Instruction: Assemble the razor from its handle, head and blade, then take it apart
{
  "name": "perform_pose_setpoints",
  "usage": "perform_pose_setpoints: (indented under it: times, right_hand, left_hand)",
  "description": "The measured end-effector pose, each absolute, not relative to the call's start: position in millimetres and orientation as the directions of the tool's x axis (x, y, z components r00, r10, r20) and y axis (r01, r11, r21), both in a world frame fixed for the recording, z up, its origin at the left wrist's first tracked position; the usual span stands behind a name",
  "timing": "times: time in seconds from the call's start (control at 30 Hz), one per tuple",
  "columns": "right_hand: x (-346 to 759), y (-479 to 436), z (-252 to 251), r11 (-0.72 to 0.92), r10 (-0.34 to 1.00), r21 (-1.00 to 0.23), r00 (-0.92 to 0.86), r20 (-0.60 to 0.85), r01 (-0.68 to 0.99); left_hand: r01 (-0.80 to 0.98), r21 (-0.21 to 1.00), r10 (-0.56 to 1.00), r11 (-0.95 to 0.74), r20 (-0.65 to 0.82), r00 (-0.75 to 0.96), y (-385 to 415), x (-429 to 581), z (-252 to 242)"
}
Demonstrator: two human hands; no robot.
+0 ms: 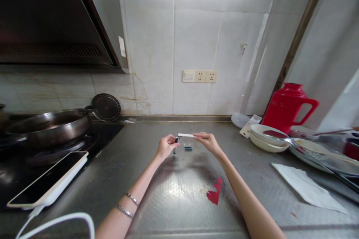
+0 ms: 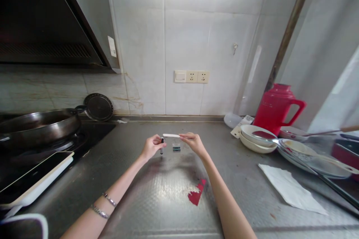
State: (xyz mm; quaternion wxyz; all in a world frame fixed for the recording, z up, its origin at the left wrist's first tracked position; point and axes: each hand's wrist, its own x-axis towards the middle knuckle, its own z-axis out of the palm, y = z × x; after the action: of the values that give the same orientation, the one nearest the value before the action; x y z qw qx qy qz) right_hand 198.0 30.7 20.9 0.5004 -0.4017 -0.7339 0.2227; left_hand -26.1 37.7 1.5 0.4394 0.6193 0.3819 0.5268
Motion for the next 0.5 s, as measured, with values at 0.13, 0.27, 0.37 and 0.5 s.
perform_pose_setpoints:
  times: [0.13, 0.27, 0.37, 0.5]
  right_hand:
    - [197.6, 30.2, 22.1, 0.590, 0.806, -0.724, -0.205, 0.556, 0.356]
    - [196.6, 28.3, 24.1, 0.592, 0.799, -0.705, -0.165, 0.579, 0.391]
    - [194.2, 26.4, 26.5, 0.611, 0.788, -0.691, -0.207, 0.580, 0.386]
    - [196.2, 26.3, 27.9, 0.604, 0.784, -0.653, -0.189, 0.592, 0.457]
  left_hand:
    - [0.016, 0.944, 0.933, -0.330, 0.323, 0.159, 35.3, -25.0, 4.6]
    - [0.047, 0.941, 0.933, -0.335, 0.325, 0.153, 32.9, -24.1, 6.6]
    - [0.042, 0.939, 0.931, -0.342, 0.333, 0.147, 32.8, -23.9, 6.4]
    - [0.055, 0.941, 0.934, -0.335, 0.325, 0.146, 33.0, -23.9, 5.9]
